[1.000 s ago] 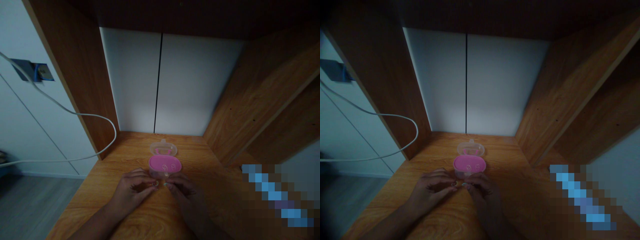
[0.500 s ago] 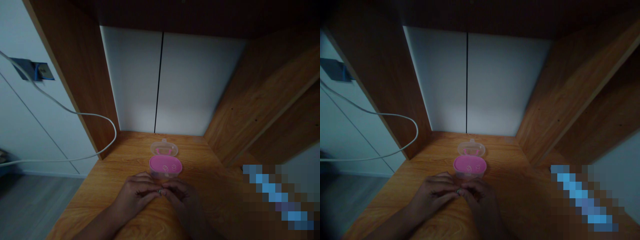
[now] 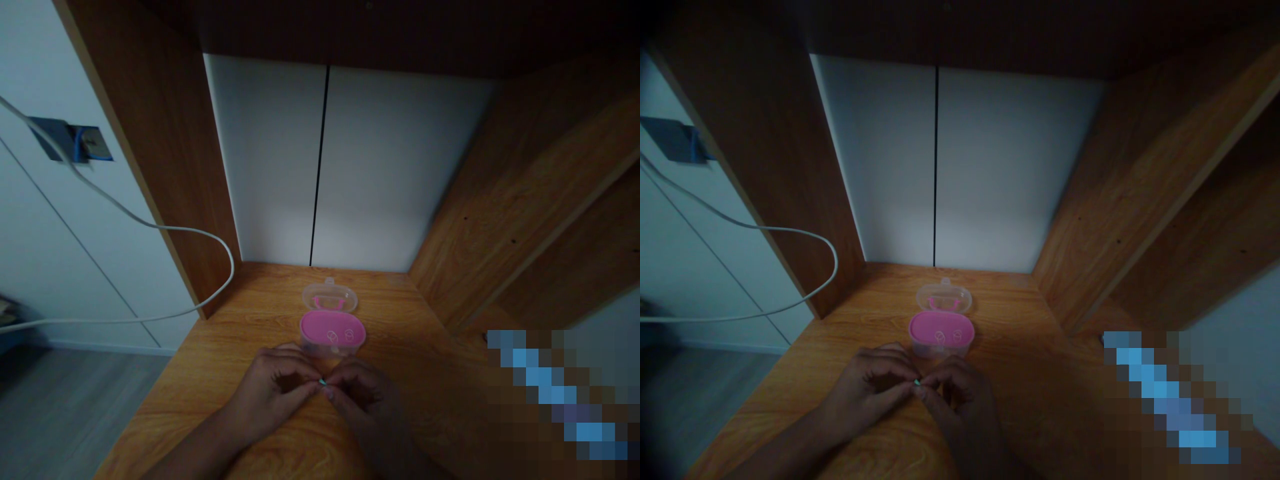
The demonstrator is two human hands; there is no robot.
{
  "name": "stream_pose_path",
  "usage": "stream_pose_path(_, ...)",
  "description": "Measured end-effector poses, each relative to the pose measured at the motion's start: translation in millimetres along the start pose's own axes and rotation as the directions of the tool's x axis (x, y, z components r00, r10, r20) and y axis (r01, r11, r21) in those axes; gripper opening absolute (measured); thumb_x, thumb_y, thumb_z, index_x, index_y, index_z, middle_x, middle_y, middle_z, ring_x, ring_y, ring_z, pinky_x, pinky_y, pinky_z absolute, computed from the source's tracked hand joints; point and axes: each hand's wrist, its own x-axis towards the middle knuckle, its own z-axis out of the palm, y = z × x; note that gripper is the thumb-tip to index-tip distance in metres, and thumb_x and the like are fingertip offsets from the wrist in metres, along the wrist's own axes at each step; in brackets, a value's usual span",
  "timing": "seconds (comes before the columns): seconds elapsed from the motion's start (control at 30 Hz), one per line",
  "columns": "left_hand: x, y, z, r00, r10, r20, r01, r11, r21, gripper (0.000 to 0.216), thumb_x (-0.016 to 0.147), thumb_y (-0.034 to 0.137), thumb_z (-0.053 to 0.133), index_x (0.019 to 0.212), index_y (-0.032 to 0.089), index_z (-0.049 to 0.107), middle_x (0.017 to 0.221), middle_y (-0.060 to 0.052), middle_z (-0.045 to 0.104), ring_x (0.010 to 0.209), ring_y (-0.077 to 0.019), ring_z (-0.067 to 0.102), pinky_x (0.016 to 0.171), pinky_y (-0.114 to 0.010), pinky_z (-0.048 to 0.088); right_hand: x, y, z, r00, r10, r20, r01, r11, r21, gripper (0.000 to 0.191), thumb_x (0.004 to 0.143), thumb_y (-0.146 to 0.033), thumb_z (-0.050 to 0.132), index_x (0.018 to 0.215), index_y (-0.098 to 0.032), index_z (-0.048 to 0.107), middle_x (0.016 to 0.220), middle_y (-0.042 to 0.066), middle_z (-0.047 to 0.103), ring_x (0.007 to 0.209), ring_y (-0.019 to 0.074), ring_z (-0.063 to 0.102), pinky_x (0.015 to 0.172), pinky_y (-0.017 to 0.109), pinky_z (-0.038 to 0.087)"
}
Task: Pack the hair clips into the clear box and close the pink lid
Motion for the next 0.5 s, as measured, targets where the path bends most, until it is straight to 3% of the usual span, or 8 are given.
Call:
stream_pose_path(0.1,0,1,1,0.998,-0.029,-0.047,0.030,0.999,0.014,0.007,0.081,0.017,0.070,0.076,0.019,0.075,0.074,-0.004,0.074,0.071,-0.0175,0.067,0.070,-0.029,0.052,3,2,-6,0.988,-0.150,-0.037,0.147,0.987,-0.066,0.004,0.082,-0.021,0.072,0.080,-0.025,0.070,0.075,-0.001,0.066,0.069,0.0148,0.063,0.065,0.027,0.052)
stream_pose_path(0.2,1,-1,0,0.982,-0.146,-0.121,0.152,0.988,0.035,0.009,0.081,0.020,0.068,0.073,0.018,0.072,0.073,-0.004,0.071,0.069,-0.0165,0.065,0.067,-0.027,0.050,8,8,-16,0.927,-0.288,-0.241,0.222,0.938,-0.268,0.014,0.081,-0.021,0.072,0.093,-0.028,0.070,0.102,0.004,0.063,0.097,0.0211,0.063,0.088,0.039,0.053)
stream_pose_path(0.27,3,-4,-3,0.959,-0.221,-0.176,0.229,0.973,0.031,0.010,0.081,0.022,0.067,0.073,0.017,0.070,0.072,-0.003,0.069,0.067,-0.0156,0.063,0.063,-0.025,0.049,13,15,-22,0.911,-0.253,-0.327,0.121,0.919,-0.376,0.033,0.077,-0.026,0.076,0.109,-0.029,0.067,0.124,0.008,0.054,0.117,0.0278,0.054,0.101,0.049,0.047)
stream_pose_path(0.37,5,-8,-7,0.936,-0.251,-0.248,0.274,0.959,0.065,0.009,0.081,0.021,0.063,0.075,0.017,0.069,0.071,-0.003,0.066,0.065,-0.0152,0.059,0.061,-0.025,0.047,19,28,-25,0.954,-0.118,-0.276,0.003,0.924,-0.383,0.056,0.073,-0.031,0.078,0.126,-0.030,0.061,0.136,0.009,0.047,0.128,0.0329,0.046,0.108,0.058,0.040)
stream_pose_path(0.43,5,-10,-10,0.933,-0.237,-0.271,0.276,0.955,0.113,0.010,0.081,0.020,0.061,0.075,0.018,0.069,0.071,-0.002,0.064,0.066,-0.0156,0.059,0.062,-0.025,0.047,21,34,-25,0.974,-0.043,-0.222,-0.034,0.941,-0.336,0.057,0.074,-0.030,0.076,0.129,-0.031,0.060,0.136,0.008,0.049,0.128,0.0317,0.047,0.109,0.056,0.041)
stream_pose_path(0.5,5,-10,-12,0.937,-0.211,-0.278,0.264,0.949,0.169,0.010,0.081,0.018,0.059,0.075,0.018,0.068,0.072,-0.002,0.063,0.069,-0.0166,0.059,0.065,-0.027,0.047,23,38,-24,0.986,-0.001,-0.164,-0.049,0.953,-0.299,0.045,0.079,-0.028,0.072,0.123,-0.032,0.064,0.134,0.007,0.052,0.126,0.0294,0.051,0.108,0.054,0.043)
